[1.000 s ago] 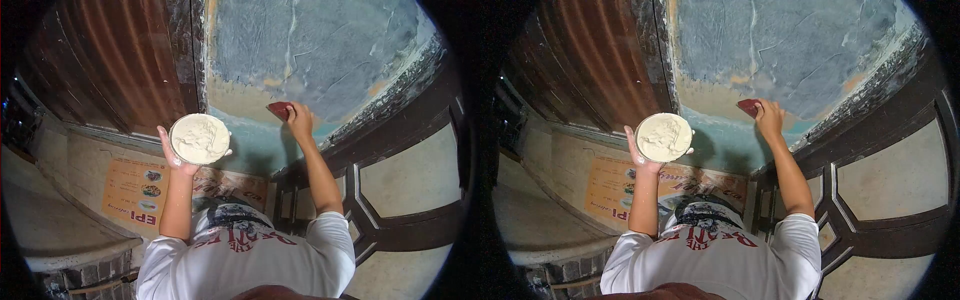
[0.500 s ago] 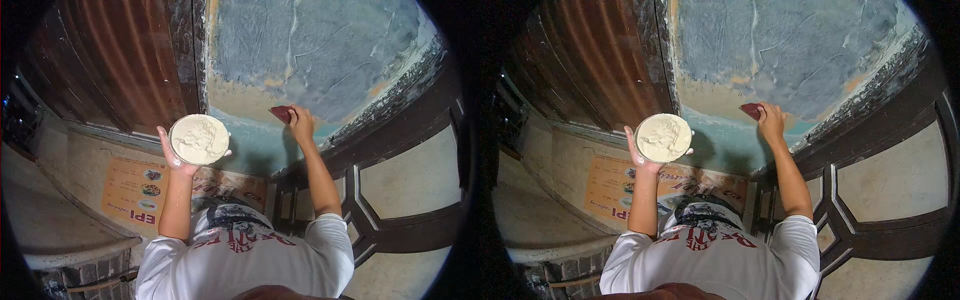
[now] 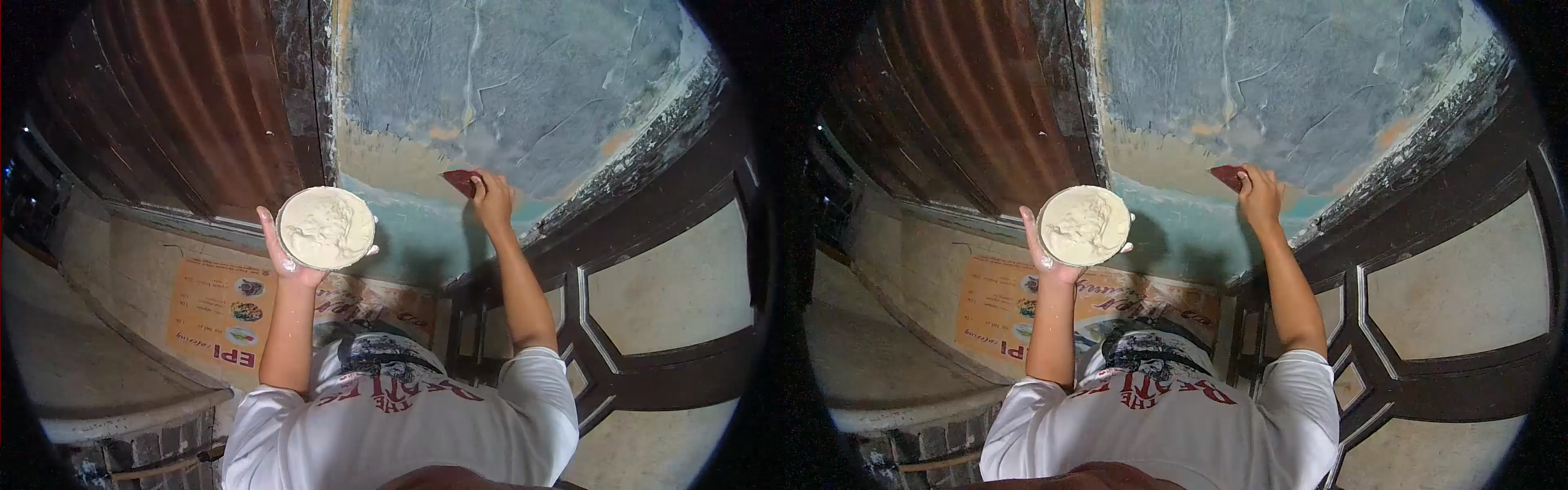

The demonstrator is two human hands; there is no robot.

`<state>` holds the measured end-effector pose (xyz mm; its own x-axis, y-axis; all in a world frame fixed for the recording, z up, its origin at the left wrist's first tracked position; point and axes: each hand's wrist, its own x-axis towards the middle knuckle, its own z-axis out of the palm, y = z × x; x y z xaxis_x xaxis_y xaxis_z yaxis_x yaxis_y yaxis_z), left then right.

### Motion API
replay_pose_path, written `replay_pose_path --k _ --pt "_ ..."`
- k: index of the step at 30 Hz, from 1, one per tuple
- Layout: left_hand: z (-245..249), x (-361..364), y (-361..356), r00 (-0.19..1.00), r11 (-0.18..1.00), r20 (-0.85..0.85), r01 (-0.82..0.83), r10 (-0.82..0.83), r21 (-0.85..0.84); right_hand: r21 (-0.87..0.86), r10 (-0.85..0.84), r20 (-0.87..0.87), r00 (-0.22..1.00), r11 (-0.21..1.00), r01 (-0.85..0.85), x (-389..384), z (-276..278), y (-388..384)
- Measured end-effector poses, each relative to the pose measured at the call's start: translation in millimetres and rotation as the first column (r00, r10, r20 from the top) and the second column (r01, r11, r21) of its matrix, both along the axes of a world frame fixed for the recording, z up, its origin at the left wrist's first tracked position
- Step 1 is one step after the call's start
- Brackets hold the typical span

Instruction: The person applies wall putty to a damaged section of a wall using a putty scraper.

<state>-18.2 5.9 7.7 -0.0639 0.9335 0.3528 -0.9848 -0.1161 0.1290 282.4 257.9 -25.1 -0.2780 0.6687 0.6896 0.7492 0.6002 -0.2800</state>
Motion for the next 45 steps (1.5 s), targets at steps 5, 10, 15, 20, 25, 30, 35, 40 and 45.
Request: replay_pose_path --k 5,10,15,20,25,30,35,40,45 --pt "-5.6 -3.9 0.7 0.979 0.929 -0.06 -0.201 0.192 -0.311 0.011 -0.012 -0.113 0.994 1.0 0.013 -2.8 23.7 4.0" --pt "-5.7 -4.4 -3.1 0.99 0.954 0.024 -0.128 0.14 -0.272 -0.014 0.021 -0.078 0.997 1.0 -0.022 -4.5 17.1 -9.3" --pt "-5.6 -6.7 -0.2 0.977 0.907 -0.036 -0.21 0.212 -0.364 -0.049 -0.018 -0.022 1.0 0.999 0.017 -8.6 17.9 -0.5" --pt "-4.9 -5.8 -0.8 0.99 0.972 -0.073 -0.131 0.119 -0.195 0.012 0.027 -0.208 0.978 1.0 -0.025 -7.2 30.4 4.6" --pt "-9.5 -8.0 1.3 0.973 0.907 -0.059 -0.229 0.223 -0.352 -0.061 0.042 -0.069 0.997 0.997 -0.046 -9.2 19.6 -8.4" --pt "-0.7 -5.2 0.0 0.993 0.963 0.043 -0.096 0.11 -0.252 -0.005 -0.028 -0.069 0.997 1.0 0.028 -13.4 31.8 -0.5" --pt "-5.0 -4.7 0.0 0.985 0.954 -0.06 -0.169 0.159 -0.246 -0.033 0.069 -0.168 0.983 0.997 -0.075 -8.5 32.8 -0.9" --pt "-4.0 -4.0 -2.8 0.989 0.958 -0.01 -0.143 0.146 -0.248 -0.067 0.019 0.043 0.999 0.998 -0.016 -14.8 13.6 -4.3" --pt "-0.7 -1.8 -1.5 0.977 0.9 -0.041 -0.207 0.208 -0.383 -0.024 0.06 -0.15 0.987 0.998 -0.064 -14.4 35.5 2.3"
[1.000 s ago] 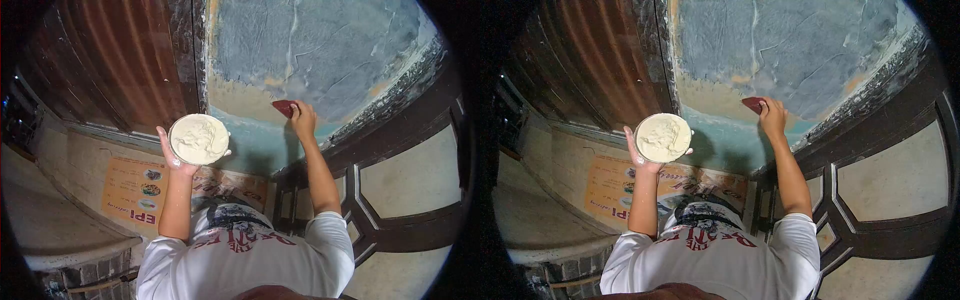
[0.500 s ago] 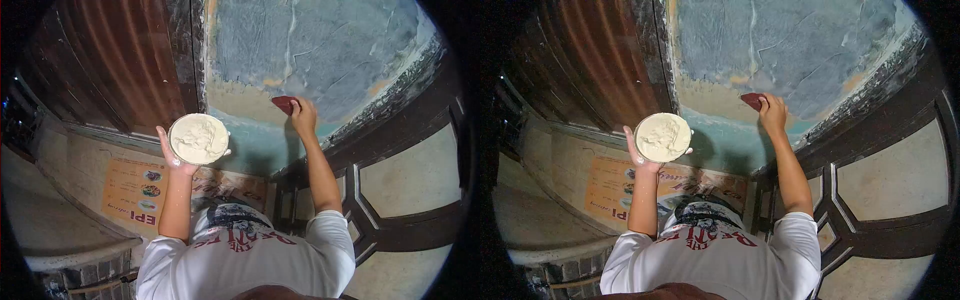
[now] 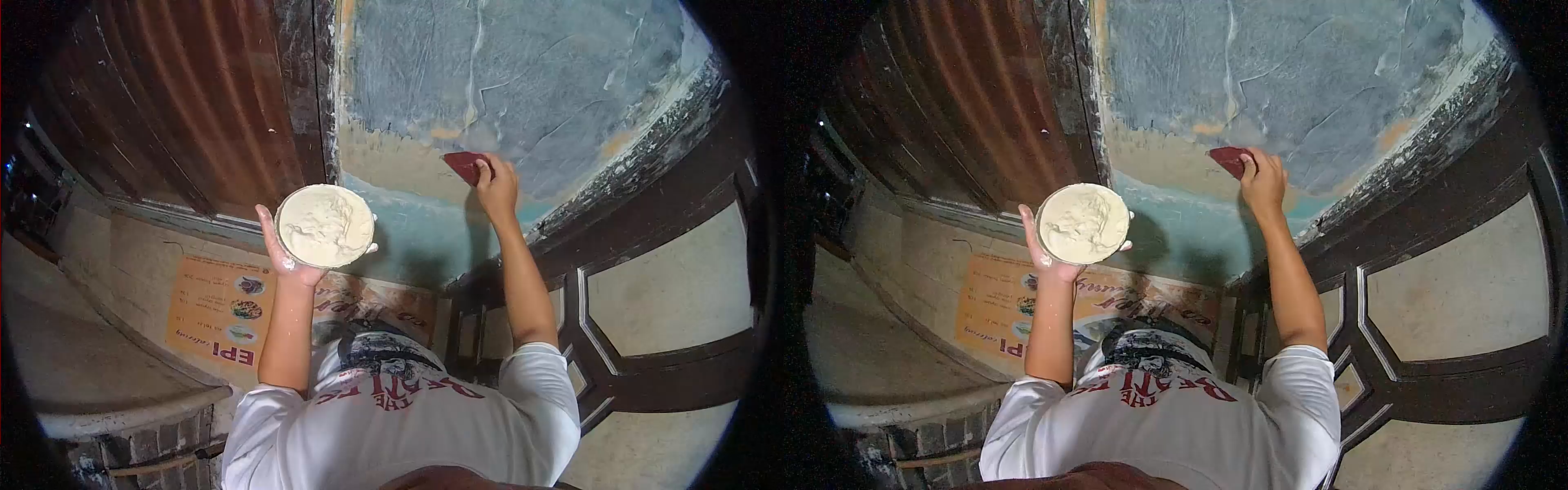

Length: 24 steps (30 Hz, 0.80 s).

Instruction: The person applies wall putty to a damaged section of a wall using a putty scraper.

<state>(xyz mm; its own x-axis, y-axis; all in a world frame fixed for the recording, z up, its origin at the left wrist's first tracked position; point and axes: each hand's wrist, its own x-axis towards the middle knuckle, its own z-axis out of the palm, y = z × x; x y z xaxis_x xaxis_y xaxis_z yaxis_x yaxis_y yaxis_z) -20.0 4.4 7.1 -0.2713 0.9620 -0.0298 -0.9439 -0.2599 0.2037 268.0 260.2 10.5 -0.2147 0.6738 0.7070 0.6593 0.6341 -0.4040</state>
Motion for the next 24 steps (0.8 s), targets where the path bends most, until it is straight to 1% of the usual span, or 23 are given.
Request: replay_pose_path --k 1,3,4,5,6,7,8,9,10,11,12,13,14,15,16,17,19,21,23,24 --pt "-0.6 0.7 0.0 1.0 1.0 0.001 -0.002 0.002 0.0 0.023 0.027 -0.057 0.998 0.999 -0.026 1.2 5.9 -0.8" --pt "-2.1 1.0 -0.1 0.999 1.0 -0.03 0.011 -0.011 0.02 0.034 0.044 -0.061 0.997 0.999 -0.042 1.7 19.1 -7.9" --pt "-1.1 3.2 -1.5 0.996 0.991 -0.044 0.087 -0.083 0.102 -0.012 0.123 -0.087 0.989 0.992 -0.124 1.1 27.9 -16.4" --pt "-0.3 4.4 -1.7 0.996 0.991 -0.044 0.086 -0.081 0.102 -0.056 0.197 -0.117 0.973 0.977 -0.205 0.4 32.0 -20.8" --pt "0.3 5.5 -1.7 0.993 0.982 -0.048 0.114 -0.108 0.149 -0.108 0.261 -0.177 0.949 0.953 -0.283 0.0 31.3 -20.6" --pt "1.3 7.3 -1.0 0.989 0.97 -0.054 0.144 -0.136 0.196 -0.108 0.26 -0.177 0.949 0.954 -0.281 -3.9 41.1 -31.4" --pt "4.0 10.6 -0.9 0.989 0.972 -0.053 0.146 -0.139 0.183 -0.248 0.336 -0.236 0.912 0.887 -0.39 -7.3 52.3 -45.5" --pt "3.4 12.0 0.4 0.988 0.972 -0.054 0.151 -0.143 0.181 -0.374 0.395 -0.304 0.867 0.787 -0.49 -13.2 66.9 -60.1" --pt "1.9 13.1 2.0 0.99 0.975 -0.059 0.137 -0.128 0.173 -0.392 0.469 -0.326 0.821 0.723 -0.569 -18.8 78.6 -69.3" --pt "1.0 14.5 3.2 0.991 0.979 -0.064 0.124 -0.115 0.164 -0.489 0.487 -0.37 0.791 0.621 -0.612 -22.6 84.3 -69.2" --pt "7.2 17.8 3.4 0.978 0.922 -0.024 0.203 -0.207 0.331 -0.581 0.479 -0.392 0.786 0.533 -0.615 -27.7 93.5 -72.3" --pt "10.4 21.2 3.5 0.977 0.92 -0.026 0.21 -0.213 0.33 -0.661 0.469 -0.413 0.781 0.437 -0.611 -33.0 100.4 -73.2" --pt "12.9 24.3 3.4 0.985 0.95 -0.041 0.174 -0.169 0.258 -0.66 0.464 -0.413 0.783 0.44 -0.609 -37.9 101.3 -68.7" --pt "14.4 26.4 3.6 0.99 0.974 -0.061 0.133 -0.124 0.185 -0.721 0.497 -0.391 0.775 0.358 -0.593 -43.5 101.2 -62.1" --pt "15.2 28.3 4.2 0.986 0.963 -0.074 0.161 -0.148 0.214 -0.777 0.532 -0.369 0.762 0.273 -0.567 -47.7 100.7 -56.9" --pt "15.6 29.9 3.8 0.986 0.963 -0.075 0.161 -0.148 0.216 -0.776 0.533 -0.368 0.762 0.275 -0.567 -50.4 99.3 -53.9" --pt "17.0 30.9 2.1 0.993 0.987 -0.08 0.095 -0.085 0.132 -0.835 0.492 -0.301 0.817 0.279 -0.475 -56.0 95.8 -49.4" --pt "16.2 28.9 -0.1 0.995 0.988 -0.064 0.088 -0.08 0.126 -0.825 0.496 -0.322 0.806 0.271 -0.496 -58.1 94.9 -49.1" --pt "15.3 27.7 -1.9 0.992 0.981 -0.068 0.112 -0.102 0.158 -0.838 0.526 -0.217 0.822 0.332 -0.433 -57.5 101.1 -50.2" --pt "16.2 27.5 -5.0 0.978 0.919 -0.045 0.209 -0.206 0.334 -0.834 0.544 -0.18 0.82 0.358 -0.42 -56.3 103.3 -47.8"
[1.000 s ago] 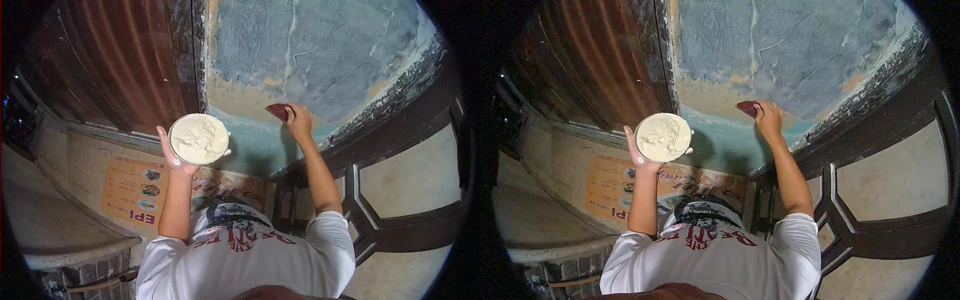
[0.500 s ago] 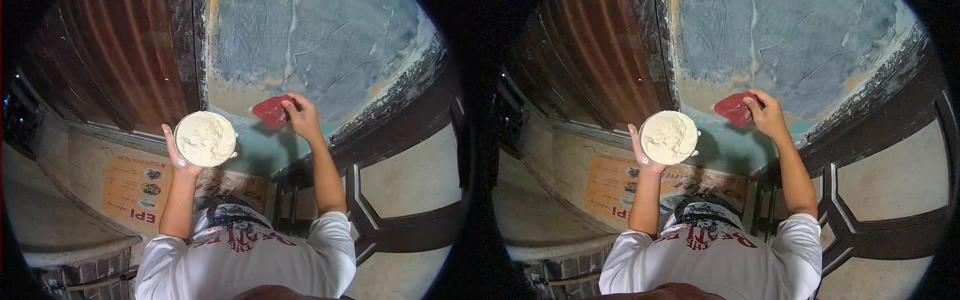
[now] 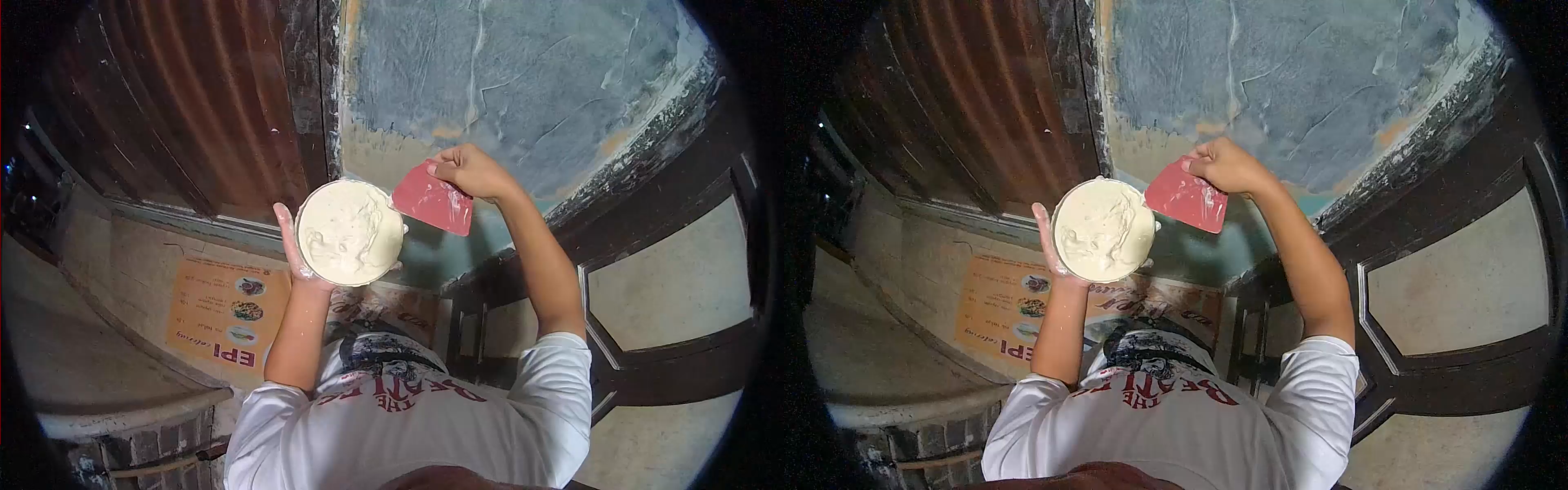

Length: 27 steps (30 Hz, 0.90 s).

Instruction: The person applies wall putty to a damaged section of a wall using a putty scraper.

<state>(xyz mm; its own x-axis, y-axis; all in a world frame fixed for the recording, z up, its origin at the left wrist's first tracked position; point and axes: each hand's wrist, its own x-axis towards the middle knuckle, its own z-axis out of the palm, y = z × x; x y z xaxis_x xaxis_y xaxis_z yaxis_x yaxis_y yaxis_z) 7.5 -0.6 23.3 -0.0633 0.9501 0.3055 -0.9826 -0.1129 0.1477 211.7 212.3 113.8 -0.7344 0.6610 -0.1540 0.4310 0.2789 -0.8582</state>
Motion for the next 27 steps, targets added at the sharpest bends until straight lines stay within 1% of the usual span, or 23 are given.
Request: replay_pose_path --k 1,3,4,5,7,8,9,10,11,12,13,14,15,16,18,19,20,21,22,23,24,25,27 --pt "-1.3 -1.2 -0.3 1.0 1.0 0.001 -0.001 0.001 0.0 0.0 0.001 0.001 1.0 1.0 -0.001 1.0 2.9 0.9" --pt "-5.4 -4.9 0.3 0.992 0.978 -0.057 -0.123 0.115 -0.168 0.091 -0.031 0.079 0.996 0.996 0.024 2.1 9.8 1.0" --pt "-5.9 -6.6 0.9 0.99 0.972 -0.052 -0.139 0.132 -0.19 0.174 -0.059 0.056 0.997 0.984 0.048 1.9 7.9 1.9" --pt "-5.4 -8.0 -0.1 0.99 0.972 -0.052 -0.141 0.133 -0.189 0.175 -0.057 0.056 0.997 0.983 0.046 3.2 10.9 0.6" --pt "0.1 -9.2 -3.3 0.99 0.984 -0.058 -0.132 0.126 -0.122 0.156 -0.089 -0.016 0.996 0.984 0.09 5.2 27.5 -10.5" --pt "1.9 -10.4 -2.8 0.985 0.973 -0.067 -0.169 0.16 -0.158 0.176 -0.124 -0.095 0.988 0.975 0.139 3.7 32.6 -19.4" --pt "1.7 -11.9 -2.5 0.984 0.972 -0.064 -0.174 0.166 -0.158 0.177 -0.118 -0.093 0.989 0.975 0.133 3.6 36.9 -27.6" --pt "1.3 -13.9 -2.2 0.983 0.966 -0.057 -0.18 0.172 -0.185 0.301 -0.09 -0.16 0.983 0.944 0.135 4.0 40.2 -35.1" --pt "1.2 -15.5 -1.7 0.983 0.96 -0.051 -0.184 0.177 -0.212 0.418 -0.054 -0.223 0.973 0.897 0.145 4.6 40.6 -40.2" --pt "4.8 -15.9 -2.1 0.985 0.955 -0.022 -0.171 0.171 -0.241 0.692 0.12 -0.257 0.959 0.716 0.096 4.1 39.4 -43.7" --pt "5.2 -16.6 -0.9 0.985 0.955 -0.022 -0.173 0.173 -0.242 0.691 0.121 -0.257 0.959 0.717 0.094 5.1 40.6 -49.5" --pt "5.5 -17.1 0.7 0.984 0.957 -0.055 -0.178 0.17 -0.231 0.837 0.243 -0.162 0.956 0.547 0.002 6.9 44.7 -57.7" --pt "5.5 -17.5 2.0 0.982 0.958 -0.088 -0.182 0.167 -0.22 0.935 0.339 -0.043 0.94 0.345 -0.081 7.7 48.8 -66.4" --pt "5.8 -19.4 2.2 0.988 0.969 -0.062 -0.153 0.143 -0.195 0.934 0.339 -0.043 0.94 0.347 -0.082 8.2 50.3 -73.2" --pt "6.2 -21.8 5.6 0.992 0.977 -0.027 -0.129 0.127 -0.171 0.981 0.381 0.143 0.914 0.069 -0.182 7.5 51.5 -81.7" --pt "6.6 -22.4 7.5 0.994 0.984 0.008 -0.108 0.11 -0.143 0.981 0.381 0.143 0.914 0.069 -0.182 6.7 51.5 -80.8" --pt "8.0 -22.4 8.9 0.99 0.971 -0.057 -0.14 0.131 -0.194 0.981 0.405 0.177 0.897 -0.003 -0.193 5.9 51.9 -79.2" --pt "7.7 -23.6 10.0 0.99 0.971 -0.058 -0.14 0.131 -0.194 0.977 0.426 0.213 0.879 -0.075 -0.2 4.9 52.6 -77.4" --pt "6.9 -25.6 10.9 0.991 0.975 -0.046 -0.135 0.129 -0.179 0.976 0.442 0.219 0.87 -0.102 -0.194 4.0 54.0 -75.3" --pt "6.4 -26.6 11.7 0.991 0.978 -0.034 -0.132 0.128 -0.164 0.976 0.442 0.219 0.87 -0.103 -0.193 3.6 54.0 -74.1" --pt "12.8 -24.1 10.4 0.996 0.993 -0.025 -0.084 0.082 -0.082 0.972 0.442 0.233 0.866 -0.127 -0.196 3.2 53.4 -73.1" --pt "15.3 -23.7 9.7 0.996 0.993 -0.026 -0.084 0.082 -0.082 0.968 0.442 0.246 0.862 -0.151 -0.199 2.7 52.4 -71.9" --pt "18.3 -22.0 9.3 0.991 0.978 -0.042 -0.129 0.124 -0.163 0.964 0.433 0.261 0.863 -0.165 -0.209 2.8 50.2 -69.9"
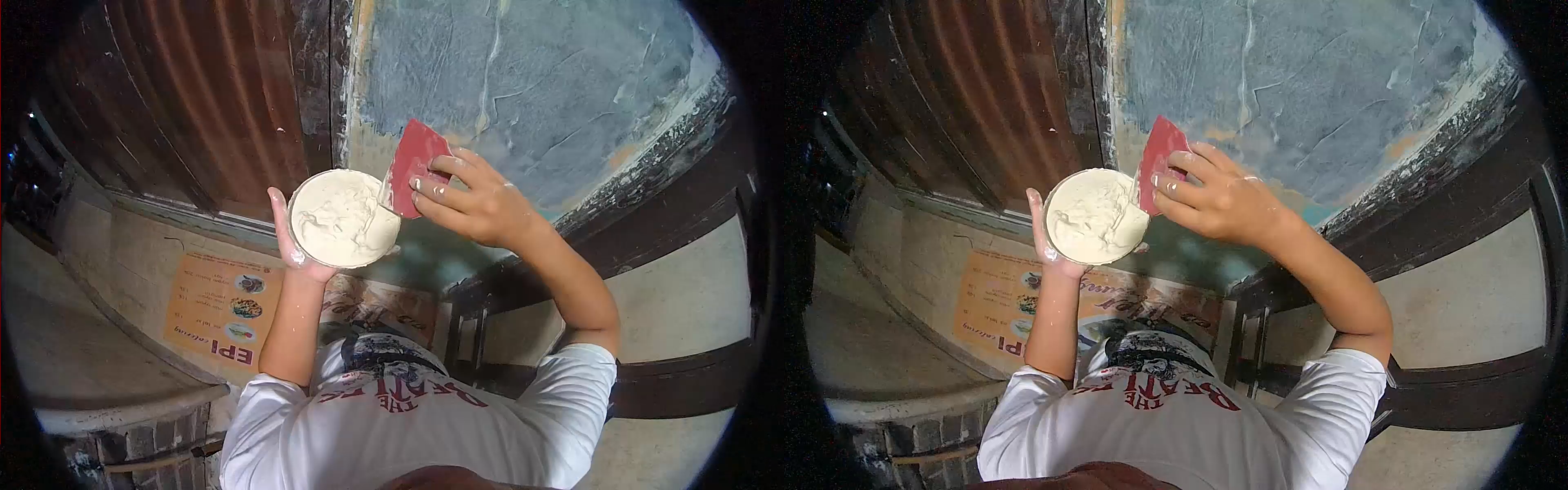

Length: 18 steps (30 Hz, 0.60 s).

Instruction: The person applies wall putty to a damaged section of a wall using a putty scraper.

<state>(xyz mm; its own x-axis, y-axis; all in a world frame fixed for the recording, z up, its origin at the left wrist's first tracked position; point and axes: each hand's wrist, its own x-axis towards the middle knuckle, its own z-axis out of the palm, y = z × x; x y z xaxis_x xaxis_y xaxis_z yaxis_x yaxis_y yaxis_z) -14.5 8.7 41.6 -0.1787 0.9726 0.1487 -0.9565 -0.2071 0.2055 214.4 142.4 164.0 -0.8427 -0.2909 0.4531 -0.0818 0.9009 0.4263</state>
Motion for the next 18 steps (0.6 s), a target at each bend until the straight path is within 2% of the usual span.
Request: replay_pose_path --k 8,14,16,18 --pt "-0.3 0.8 1.4 1.0 0.999 0.012 -0.016 0.017 -0.041 -0.006 -0.007 -0.026 1.0 1.0 0.007 2.4 -9.0 3.3" --pt "2.3 3.7 2.1 0.999 0.999 0.013 0.038 -0.038 -0.002 -0.043 -0.017 -0.048 0.999 0.999 0.015 4.3 -14.6 2.0" --pt "0.1 5.0 3.8 0.999 0.999 -0.031 0.016 -0.017 -0.042 -0.071 -0.001 -0.049 0.999 0.997 -0.003 3.3 -15.0 1.2" --pt "-1.0 4.6 3.9 1.0 0.998 0.006 0.01 -0.01 -0.068 -0.047 -0.02 -0.04 0.999 0.999 0.018 3.2 -17.1 0.3"
